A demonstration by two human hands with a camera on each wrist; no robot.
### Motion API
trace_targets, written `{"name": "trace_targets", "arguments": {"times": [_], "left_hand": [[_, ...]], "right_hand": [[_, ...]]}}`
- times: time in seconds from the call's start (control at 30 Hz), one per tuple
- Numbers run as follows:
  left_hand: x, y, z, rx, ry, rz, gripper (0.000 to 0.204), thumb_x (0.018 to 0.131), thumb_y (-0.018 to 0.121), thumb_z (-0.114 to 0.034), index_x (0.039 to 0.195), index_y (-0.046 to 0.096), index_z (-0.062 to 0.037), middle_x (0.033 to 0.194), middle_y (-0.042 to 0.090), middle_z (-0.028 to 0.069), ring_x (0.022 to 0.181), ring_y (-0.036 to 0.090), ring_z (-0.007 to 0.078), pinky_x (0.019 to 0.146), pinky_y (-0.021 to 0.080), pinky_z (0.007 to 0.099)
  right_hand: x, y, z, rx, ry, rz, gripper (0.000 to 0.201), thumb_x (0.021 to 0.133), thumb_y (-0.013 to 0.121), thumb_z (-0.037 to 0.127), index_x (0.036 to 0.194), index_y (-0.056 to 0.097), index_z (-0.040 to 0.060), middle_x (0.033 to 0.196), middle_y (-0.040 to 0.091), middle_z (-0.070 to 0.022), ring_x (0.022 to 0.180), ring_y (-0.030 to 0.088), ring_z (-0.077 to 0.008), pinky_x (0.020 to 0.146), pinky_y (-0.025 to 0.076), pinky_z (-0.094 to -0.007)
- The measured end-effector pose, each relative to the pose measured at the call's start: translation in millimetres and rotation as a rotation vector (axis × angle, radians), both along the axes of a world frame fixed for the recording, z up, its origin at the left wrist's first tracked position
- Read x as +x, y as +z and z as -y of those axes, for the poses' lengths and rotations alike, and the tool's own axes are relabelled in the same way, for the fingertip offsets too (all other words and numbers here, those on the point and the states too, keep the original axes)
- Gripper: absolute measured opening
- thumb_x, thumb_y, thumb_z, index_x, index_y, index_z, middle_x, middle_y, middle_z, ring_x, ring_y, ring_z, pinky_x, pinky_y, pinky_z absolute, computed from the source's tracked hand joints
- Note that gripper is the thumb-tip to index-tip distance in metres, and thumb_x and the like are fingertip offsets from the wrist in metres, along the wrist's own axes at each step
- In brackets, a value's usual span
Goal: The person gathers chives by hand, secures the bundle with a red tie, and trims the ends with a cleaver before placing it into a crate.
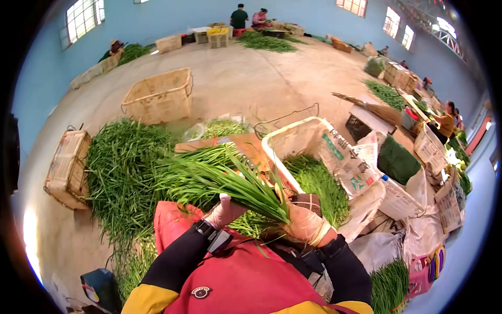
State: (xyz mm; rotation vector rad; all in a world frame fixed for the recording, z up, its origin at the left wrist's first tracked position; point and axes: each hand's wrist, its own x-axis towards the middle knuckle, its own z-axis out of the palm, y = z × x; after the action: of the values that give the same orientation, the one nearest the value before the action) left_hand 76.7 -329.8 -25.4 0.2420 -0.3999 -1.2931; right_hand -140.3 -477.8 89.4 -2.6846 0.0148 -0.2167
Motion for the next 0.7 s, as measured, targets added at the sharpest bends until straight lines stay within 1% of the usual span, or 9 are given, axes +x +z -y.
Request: {"name": "trace_targets", "arguments": {"times": [0.07, 0.1, 0.2, 0.27, 0.37, 0.43, 0.53, 0.63, 0.7], "left_hand": [[3.5, -2.9, -8.0, 0.068, 0.144, 0.171, 0.113, 0.060, 0.076, -0.072, 0.143, 0.038, -0.0053, 0.147, 0.043, 0.0100, 0.135, 0.041, 0.0247, 0.115, 0.033, 0.0406], [4.8, 12.8, -16.4, 0.052, 0.105, 0.175, 0.111, 0.059, 0.075, -0.072, 0.141, 0.041, -0.0068, 0.142, 0.048, 0.0097, 0.132, 0.045, 0.0259, 0.115, 0.034, 0.0412], [20.1, 0.5, -11.1, 0.043, 0.235, 0.122, 0.109, 0.055, 0.071, -0.078, 0.139, 0.045, -0.0131, 0.139, 0.051, 0.0095, 0.129, 0.049, 0.0310, 0.108, 0.040, 0.0535], [35.8, -4.5, -3.9, -0.020, 0.229, 0.027, 0.110, 0.056, 0.068, -0.081, 0.140, 0.045, -0.0134, 0.140, 0.051, 0.0109, 0.126, 0.051, 0.0335, 0.109, 0.039, 0.0545], [33.1, 28.8, -13.5, -0.059, 0.277, 0.066, 0.118, 0.055, 0.065, -0.084, 0.145, 0.040, -0.0121, 0.143, 0.048, 0.0130, 0.130, 0.047, 0.0343, 0.110, 0.037, 0.0551], [39.9, 45.6, -15.9, -0.080, 0.288, 0.102, 0.120, 0.054, 0.066, -0.085, 0.145, 0.039, -0.0117, 0.144, 0.046, 0.0130, 0.130, 0.046, 0.0350, 0.110, 0.038, 0.0548], [45.5, 49.3, -21.8, -0.109, 0.307, 0.096, 0.123, 0.052, 0.068, -0.084, 0.144, 0.037, -0.0099, 0.142, 0.047, 0.0120, 0.130, 0.047, 0.0341, 0.109, 0.039, 0.0532], [49.5, 46.8, -32.9, 0.050, 0.430, 0.332, 0.121, 0.053, 0.067, -0.085, 0.143, 0.039, -0.0076, 0.138, 0.052, 0.0103, 0.125, 0.052, 0.0279, 0.106, 0.044, 0.0478], [62.2, 26.8, -38.3, 0.038, 0.308, 0.305, 0.098, 0.068, 0.079, -0.059, 0.142, 0.041, -0.0067, 0.137, 0.054, 0.0123, 0.122, 0.055, 0.0286, 0.104, 0.046, 0.0460]], "right_hand": [[14.9, 12.9, -19.4, 0.137, -0.131, -0.215, 0.067, 0.085, 0.058, 0.011, 0.145, 0.033, 0.0001, 0.105, 0.062, -0.0275, 0.095, 0.063, -0.0408, 0.079, 0.050, -0.0458], [21.8, 7.0, -20.5, 0.002, -0.053, -0.180, 0.069, 0.085, 0.057, 0.011, 0.147, 0.029, 0.0014, 0.103, 0.063, -0.0270, 0.086, 0.065, -0.0398, 0.071, 0.052, -0.0440], [28.0, 18.0, -22.3, -0.009, 0.021, -0.317, 0.070, 0.085, 0.056, 0.010, 0.148, 0.028, 0.0022, 0.103, 0.063, -0.0271, 0.087, 0.065, -0.0406, 0.073, 0.052, -0.0455], [29.4, 1.9, -12.8, -0.031, 0.059, -0.272, 0.069, 0.086, 0.055, 0.010, 0.148, 0.026, 0.0022, 0.104, 0.063, -0.0272, 0.089, 0.065, -0.0406, 0.074, 0.052, -0.0463], [31.9, 26.1, -21.3, 0.060, -0.030, -0.388, 0.071, 0.085, 0.057, 0.014, 0.148, 0.026, 0.0003, 0.105, 0.063, -0.0285, 0.094, 0.063, -0.0423, 0.080, 0.051, -0.0471], [28.5, 1.6, -10.5, 0.077, -0.019, -0.350, 0.072, 0.085, 0.058, 0.016, 0.147, 0.025, -0.0011, 0.105, 0.062, -0.0296, 0.096, 0.063, -0.0429, 0.082, 0.051, -0.0468], [24.2, -19.8, -1.0, 0.065, 0.050, -0.302, 0.073, 0.085, 0.060, 0.020, 0.144, 0.027, -0.0047, 0.106, 0.062, -0.0318, 0.099, 0.062, -0.0442, 0.085, 0.051, -0.0462], [26.6, -15.7, -8.3, 0.107, -0.015, -0.411, 0.069, 0.084, 0.061, 0.020, 0.140, 0.031, -0.0042, 0.105, 0.062, -0.0329, 0.103, 0.060, -0.0449, 0.087, 0.049, -0.0461], [31.5, -7.8, -16.1, 0.162, -0.004, -0.437, 0.069, 0.084, 0.061, 0.020, 0.141, 0.031, -0.0033, 0.106, 0.062, -0.0330, 0.104, 0.060, -0.0450, 0.088, 0.049, -0.0459]]}}
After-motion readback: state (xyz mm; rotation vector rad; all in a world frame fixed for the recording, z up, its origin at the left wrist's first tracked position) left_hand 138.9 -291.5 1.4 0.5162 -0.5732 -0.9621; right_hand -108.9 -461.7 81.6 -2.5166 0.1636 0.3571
